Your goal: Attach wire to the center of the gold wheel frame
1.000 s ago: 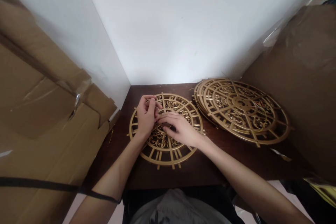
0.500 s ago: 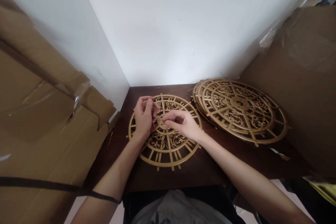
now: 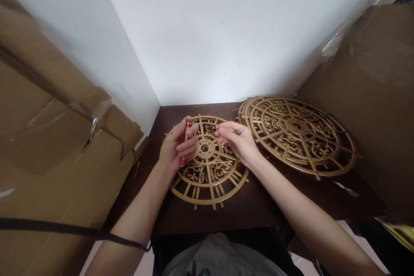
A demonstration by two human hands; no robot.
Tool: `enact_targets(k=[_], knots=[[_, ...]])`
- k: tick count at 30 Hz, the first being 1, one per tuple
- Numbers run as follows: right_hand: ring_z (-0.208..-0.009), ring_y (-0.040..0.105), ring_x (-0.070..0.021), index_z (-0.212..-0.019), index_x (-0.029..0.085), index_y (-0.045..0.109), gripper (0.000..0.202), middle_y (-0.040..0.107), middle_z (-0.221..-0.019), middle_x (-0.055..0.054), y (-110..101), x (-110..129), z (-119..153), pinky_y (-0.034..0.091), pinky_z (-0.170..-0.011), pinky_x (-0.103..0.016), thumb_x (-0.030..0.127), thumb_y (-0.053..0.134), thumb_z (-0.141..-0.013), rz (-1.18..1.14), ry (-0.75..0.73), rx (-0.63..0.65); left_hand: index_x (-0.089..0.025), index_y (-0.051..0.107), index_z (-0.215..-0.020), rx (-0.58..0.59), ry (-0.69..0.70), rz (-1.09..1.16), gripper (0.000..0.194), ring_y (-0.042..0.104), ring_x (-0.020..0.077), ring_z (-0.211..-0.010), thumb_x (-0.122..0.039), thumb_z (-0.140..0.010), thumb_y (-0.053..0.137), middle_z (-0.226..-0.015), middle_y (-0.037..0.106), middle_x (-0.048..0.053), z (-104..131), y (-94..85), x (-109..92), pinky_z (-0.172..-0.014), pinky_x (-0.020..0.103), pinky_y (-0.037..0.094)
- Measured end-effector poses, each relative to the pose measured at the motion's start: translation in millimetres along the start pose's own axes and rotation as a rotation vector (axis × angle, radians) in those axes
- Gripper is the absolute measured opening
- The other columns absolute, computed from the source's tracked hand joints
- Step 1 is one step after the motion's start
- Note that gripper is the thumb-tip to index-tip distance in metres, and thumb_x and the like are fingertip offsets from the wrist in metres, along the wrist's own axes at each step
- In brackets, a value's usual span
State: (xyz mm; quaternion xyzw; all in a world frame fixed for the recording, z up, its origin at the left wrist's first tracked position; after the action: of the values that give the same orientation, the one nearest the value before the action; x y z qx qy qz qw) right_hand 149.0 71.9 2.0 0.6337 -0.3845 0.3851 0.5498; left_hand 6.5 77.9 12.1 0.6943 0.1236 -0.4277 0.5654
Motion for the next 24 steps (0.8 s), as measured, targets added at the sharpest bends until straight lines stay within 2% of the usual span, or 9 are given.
enact_targets(k=[2, 4, 6, 8, 10, 13, 15, 19, 24], knots=[[-0.056, 0.060, -0.0094, -0.078, 0.019, 0.071, 0.011, 0.070, -0.070, -0.001, -1.2, -0.1, -1.0, 0.046, -0.052, -0.023, 0.023, 0.073, -0.068, 0.002, -0.017, -0.007, -0.023, 0.053, -0.085, 0.202, -0.108, 0.029, 0.023, 0.009, -0.0010, -0.021, -0.040, -0.076, 0.064, -0.045, 0.040, -0.009, 10.4, 8.2, 7.0, -0.021, 0.013, 0.005], [-0.056, 0.059, -0.0091, -0.077, 0.018, 0.070, 0.011, 0.069, -0.069, -0.001, -3.0, -1.1, -1.8, 0.046, -0.051, -0.023, 0.025, 0.073, -0.068, 0.010, -0.020, -0.026, -0.024, 0.053, -0.081, 0.418, -0.198, 0.005, 0.025, 0.016, 0.0029, -0.016, -0.045, -0.074, 0.065, -0.037, 0.042, -0.006, 24.2, 17.0, 14.6, -0.020, 0.015, 0.011], [-0.055, 0.058, -0.0089, -0.076, 0.018, 0.070, 0.013, 0.069, -0.069, -0.001, -5.3, -2.2, -2.2, 0.045, -0.050, -0.022, 0.026, 0.073, -0.068, 0.023, -0.014, -0.057, -0.023, 0.055, -0.079, 0.640, -0.468, -0.056, 0.026, 0.023, 0.0061, -0.016, -0.045, -0.072, 0.065, -0.039, 0.052, 0.000, 43.7, 26.0, 32.9, -0.020, 0.016, 0.013], [-0.055, 0.057, -0.0088, -0.076, 0.018, 0.069, 0.014, 0.069, -0.069, -0.001, -7.0, -2.5, -2.2, 0.045, -0.050, -0.022, 0.027, 0.074, -0.067, 0.032, -0.010, -0.083, -0.021, 0.058, -0.081, 0.742, -0.631, -0.073, 0.026, 0.025, 0.0060, -0.018, -0.045, -0.073, 0.063, -0.049, 0.062, 0.008, 56.5, 31.2, 41.1, -0.021, 0.016, 0.013], [-0.054, 0.056, -0.0083, -0.076, 0.017, 0.069, 0.014, 0.068, -0.068, -0.001, -7.7, -2.3, -2.1, 0.044, -0.050, -0.022, 0.027, 0.074, -0.067, 0.033, -0.012, -0.098, -0.021, 0.062, -0.085, 0.785, -0.723, -0.090, 0.027, 0.024, 0.0046, -0.020, -0.045, -0.074, 0.063, -0.057, 0.066, 0.011, 62.8, 35.8, 44.5, -0.023, 0.017, 0.013], [-0.052, 0.055, -0.0072, -0.076, 0.016, 0.069, 0.016, 0.067, -0.067, -0.001, -8.2, -2.4, -1.9, 0.042, -0.048, -0.020, 0.027, 0.074, -0.066, 0.018, -0.011, -0.112, -0.021, 0.063, -0.089, 0.751, -0.710, -0.142, 0.025, 0.021, 0.0022, -0.025, -0.042, -0.076, 0.062, -0.057, 0.063, 0.009, 59.0, 39.5, 45.8, -0.026, 0.016, 0.012], [-0.051, 0.053, -0.0066, -0.074, 0.016, 0.069, 0.016, 0.067, -0.066, 0.000, -8.8, -3.1, -1.8, 0.040, -0.046, -0.019, 0.027, 0.075, -0.065, 0.008, 0.001, -0.126, -0.021, 0.061, -0.090, 0.664, -0.636, -0.160, 0.020, 0.020, 0.0013, -0.028, -0.038, -0.079, 0.060, -0.053, 0.057, 0.004, 49.0, 39.2, 45.6, -0.028, 0.014, 0.011], [-0.050, 0.052, -0.0069, -0.072, 0.016, 0.068, 0.019, 0.065, -0.063, 0.000, -8.1, -3.5, -0.7, 0.040, -0.045, -0.020, 0.030, 0.077, -0.063, 0.022, 0.014, -0.140, -0.019, 0.058, -0.093, 0.385, -0.480, -0.134, 0.017, 0.022, 0.0006, -0.035, -0.031, -0.081, 0.059, -0.059, 0.045, -0.001, 21.7, 30.7, 44.1, -0.030, 0.011, 0.013], [-0.046, 0.048, -0.0054, -0.071, 0.016, 0.067, 0.020, 0.061, -0.058, 0.002, -3.9, -4.5, 0.6, 0.037, -0.043, -0.019, 0.032, 0.076, -0.064, 0.055, 0.014, -0.103, -0.016, 0.058, -0.093, 0.039, -0.216, -0.063, 0.020, 0.028, -0.0002, -0.044, -0.020, -0.075, 0.066, -0.073, 0.048, 0.000, -4.1, 10.4, 30.0, -0.032, 0.008, 0.013]])
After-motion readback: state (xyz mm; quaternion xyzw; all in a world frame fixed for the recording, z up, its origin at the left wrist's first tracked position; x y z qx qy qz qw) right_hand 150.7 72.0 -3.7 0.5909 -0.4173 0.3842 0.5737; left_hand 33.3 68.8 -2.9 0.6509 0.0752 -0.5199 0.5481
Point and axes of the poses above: each hand's wrist, its own z-axis away from the middle knuckle, its own y-axis out of the palm, x = y × z, the point moved 7 cm from there along -z, towards the middle knuckle
